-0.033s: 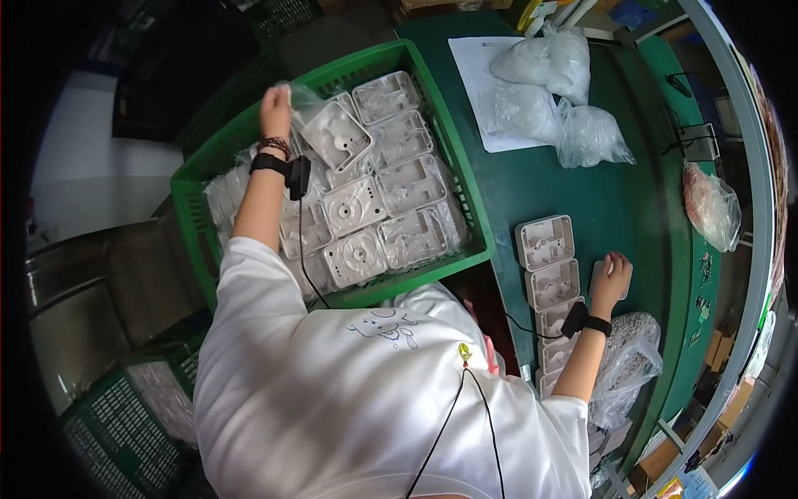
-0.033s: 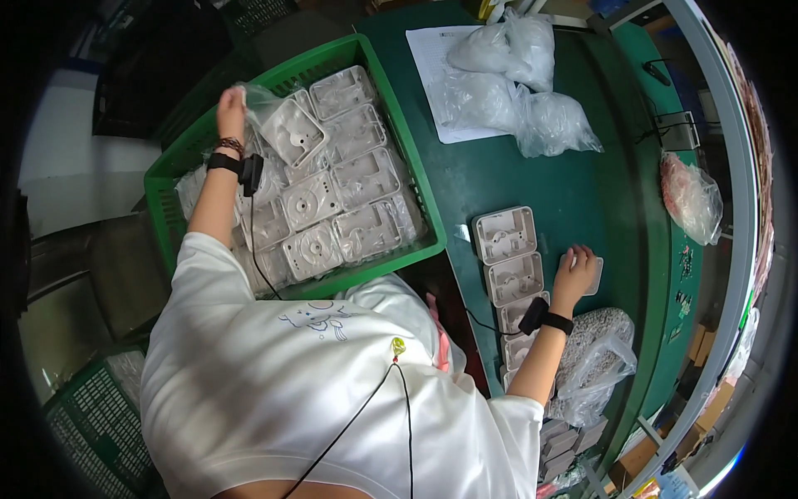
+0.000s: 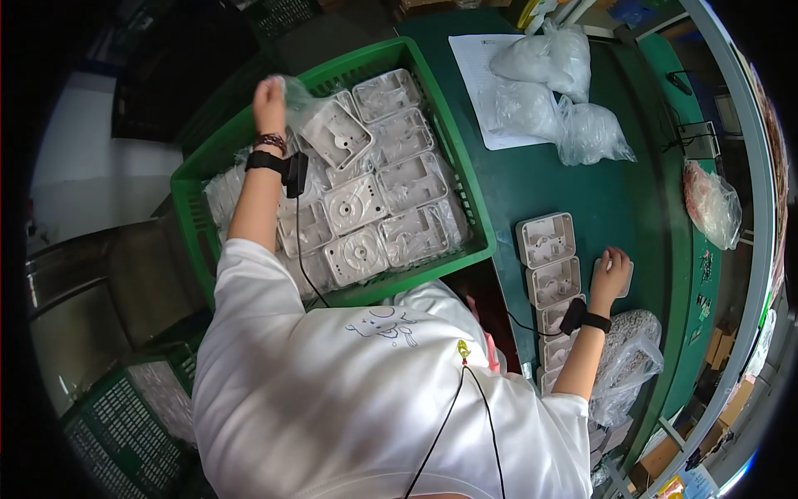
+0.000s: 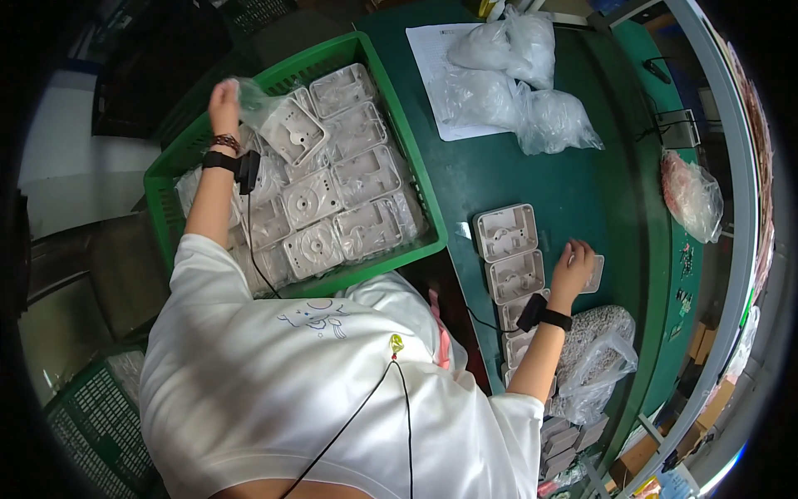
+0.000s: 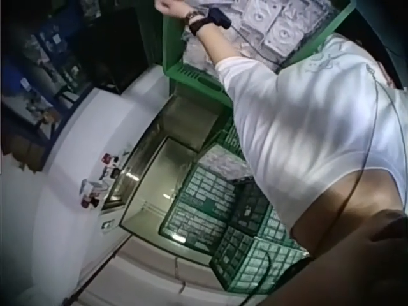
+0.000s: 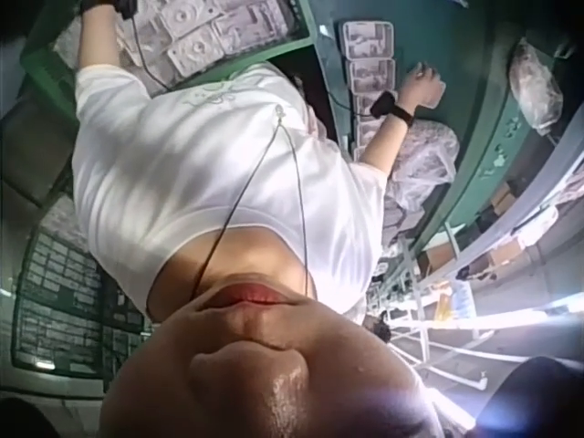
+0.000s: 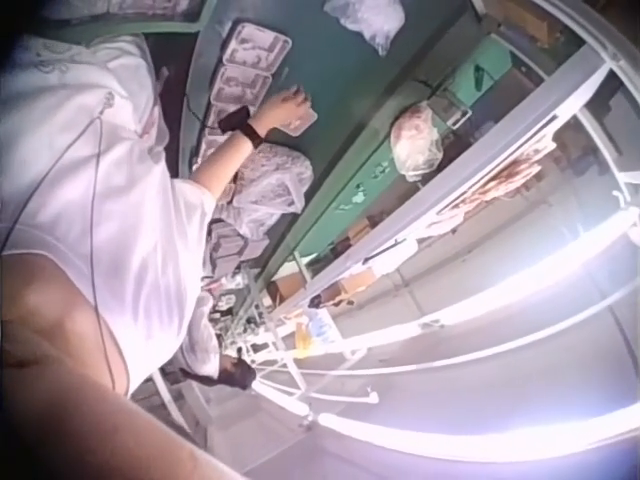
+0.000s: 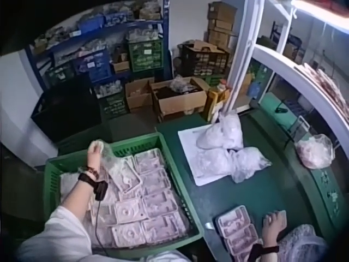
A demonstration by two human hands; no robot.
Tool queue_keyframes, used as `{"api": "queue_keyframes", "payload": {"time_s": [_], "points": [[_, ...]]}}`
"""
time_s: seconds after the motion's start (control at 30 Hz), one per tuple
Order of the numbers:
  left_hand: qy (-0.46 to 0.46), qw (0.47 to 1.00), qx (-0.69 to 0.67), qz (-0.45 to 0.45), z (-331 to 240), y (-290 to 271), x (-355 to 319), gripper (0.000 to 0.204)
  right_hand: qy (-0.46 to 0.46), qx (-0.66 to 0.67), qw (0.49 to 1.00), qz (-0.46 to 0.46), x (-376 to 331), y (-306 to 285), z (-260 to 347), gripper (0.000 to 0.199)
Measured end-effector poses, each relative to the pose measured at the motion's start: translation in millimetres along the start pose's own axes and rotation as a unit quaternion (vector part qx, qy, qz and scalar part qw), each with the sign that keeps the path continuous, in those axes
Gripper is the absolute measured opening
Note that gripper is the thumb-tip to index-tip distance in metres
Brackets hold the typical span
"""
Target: The person inserts small white components into plastic housings, moves a green bin of housings, and then packs the assembled housings into plastic bags.
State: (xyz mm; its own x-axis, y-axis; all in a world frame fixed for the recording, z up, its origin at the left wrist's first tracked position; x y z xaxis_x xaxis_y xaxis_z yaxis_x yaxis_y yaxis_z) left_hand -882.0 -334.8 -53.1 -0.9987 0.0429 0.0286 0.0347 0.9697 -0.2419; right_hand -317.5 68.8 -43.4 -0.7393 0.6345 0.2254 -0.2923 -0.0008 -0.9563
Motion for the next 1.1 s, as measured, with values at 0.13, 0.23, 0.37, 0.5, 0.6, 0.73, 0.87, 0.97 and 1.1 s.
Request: {"api": "queue_keyframes", "payload": {"time_s": [0.13,0.23,0.37,0.5,0.6,0.73,0.87,0.97,1.1], "points": [[0.039,0.992,-0.045,0.115,-107,29,-73,0.016,0.000,0.303,0.951,-0.067,37,-18,131,0.026],[-0.041,0.904,0.001,0.426,-123,71,-180,0.014,-0.133,0.474,0.863,-0.110,51,-39,264,0.055],[0.193,0.820,0.033,0.538,-137,75,-237,0.012,-0.224,0.625,0.730,0.162,50,-20,320,0.048],[-0.069,0.891,-0.076,0.442,-92,37,-222,0.013,-0.093,0.549,0.803,0.214,14,17,261,0.025],[-0.173,0.877,0.346,0.286,13,-43,-211,0.022,0.120,0.466,0.865,0.141,-12,10,189,0.021],[-0.121,0.731,0.590,0.320,88,-98,-257,0.029,0.280,0.599,0.750,0.004,-46,-1,134,0.022],[-0.339,0.814,0.356,0.309,143,-100,-280,0.028,0.360,0.657,0.662,-0.018,-65,-1,121,0.023],[-0.463,0.792,0.248,0.310,153,-107,-281,0.028,0.357,0.635,0.684,0.027,-73,-4,120,0.024],[-0.516,0.782,0.216,0.275,135,-116,-281,0.027,0.351,0.638,0.685,0.027,-70,-9,106,0.024]]}}
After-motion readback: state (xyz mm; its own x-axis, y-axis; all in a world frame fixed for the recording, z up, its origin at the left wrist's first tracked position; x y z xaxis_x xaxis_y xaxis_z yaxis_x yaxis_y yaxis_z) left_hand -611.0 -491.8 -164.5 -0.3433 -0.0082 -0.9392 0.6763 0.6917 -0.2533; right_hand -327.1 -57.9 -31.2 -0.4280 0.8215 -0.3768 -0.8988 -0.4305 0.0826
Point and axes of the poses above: each hand's wrist, its own x-axis towards the middle knuckle, its own y-axis out of the palm, z = x × y, the point moved 3 cm from there along x, towards the middle knuckle, and after that the axes turned 12 degrees about -y, right-handed, at the moved point
